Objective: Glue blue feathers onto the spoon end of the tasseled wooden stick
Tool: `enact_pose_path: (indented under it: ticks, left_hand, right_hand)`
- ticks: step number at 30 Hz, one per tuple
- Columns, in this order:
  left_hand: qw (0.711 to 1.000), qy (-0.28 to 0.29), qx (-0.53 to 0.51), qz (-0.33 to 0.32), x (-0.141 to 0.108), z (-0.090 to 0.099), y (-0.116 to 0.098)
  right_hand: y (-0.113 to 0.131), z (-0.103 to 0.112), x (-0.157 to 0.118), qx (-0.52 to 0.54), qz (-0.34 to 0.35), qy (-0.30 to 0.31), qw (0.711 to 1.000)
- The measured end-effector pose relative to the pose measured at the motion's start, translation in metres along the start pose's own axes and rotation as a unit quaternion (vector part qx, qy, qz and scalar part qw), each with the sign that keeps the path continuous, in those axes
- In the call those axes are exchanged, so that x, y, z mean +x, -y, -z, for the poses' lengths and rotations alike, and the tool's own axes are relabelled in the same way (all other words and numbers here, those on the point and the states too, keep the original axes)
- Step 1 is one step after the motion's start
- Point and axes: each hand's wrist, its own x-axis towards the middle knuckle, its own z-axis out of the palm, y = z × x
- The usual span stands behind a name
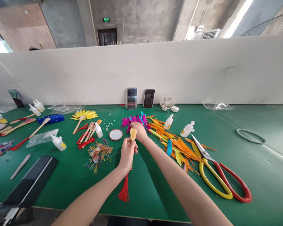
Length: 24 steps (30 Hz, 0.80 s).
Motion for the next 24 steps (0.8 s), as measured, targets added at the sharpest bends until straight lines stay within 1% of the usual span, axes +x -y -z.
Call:
enact_pose_path:
  ticks: [3,6,7,9,12,14,17,19,22,24]
  left_hand:
    - [1.0,-0.003,-0.001,0.006,0.0,-0.001,-0.001]
    - [1.0,-0.009,-0.005,0.009,-0.001,-0.001,-0.004]
    - [1.0,-0.011,-0.007,0.008,-0.001,-0.001,-0.005]
    - [1.0,-0.012,-0.008,0.006,-0.002,0.0,-0.006]
    - [1.0,-0.012,-0.008,0.013,-0.002,0.0,-0.006]
    - [1.0,-0.011,-0.01,0.017,-0.002,0.0,-0.004]
    - [1.0,-0.007,-0.018,0.016,-0.001,0.0,-0.003]
    - [1.0,-0.005,-0.023,0.016,0.0,0.0,-0.002]
    - [1.0,-0.002,-0.025,0.016,0.001,0.0,-0.002]
    - [1.0,-0.002,-0.023,0.016,0.001,0.0,-0.003]
  right_hand:
    - [0.0,0.0,0.004,0.004,0.004,-0.006,1.0]
    - [0.006,-0.007,0.013,-0.001,0.035,0.005,0.999]
    - [0.008,-0.01,0.017,-0.008,0.033,0.013,0.999]
    - [0.012,-0.016,0.022,-0.011,0.015,0.03,0.999]
    - [0.013,-0.021,0.022,-0.003,-0.016,0.027,1.0]
    - [0.01,-0.018,0.018,-0.001,-0.024,0.017,1.0]
    - [0.004,-0.008,0.008,-0.005,-0.043,-0.006,0.999]
    - [-0.002,0.0,0.004,-0.006,-0.07,-0.034,0.997]
    - [-0.01,0.005,0.003,0.01,-0.171,-0.106,0.979]
    - [-0.014,0.003,0.006,0.016,-0.225,-0.117,0.967]
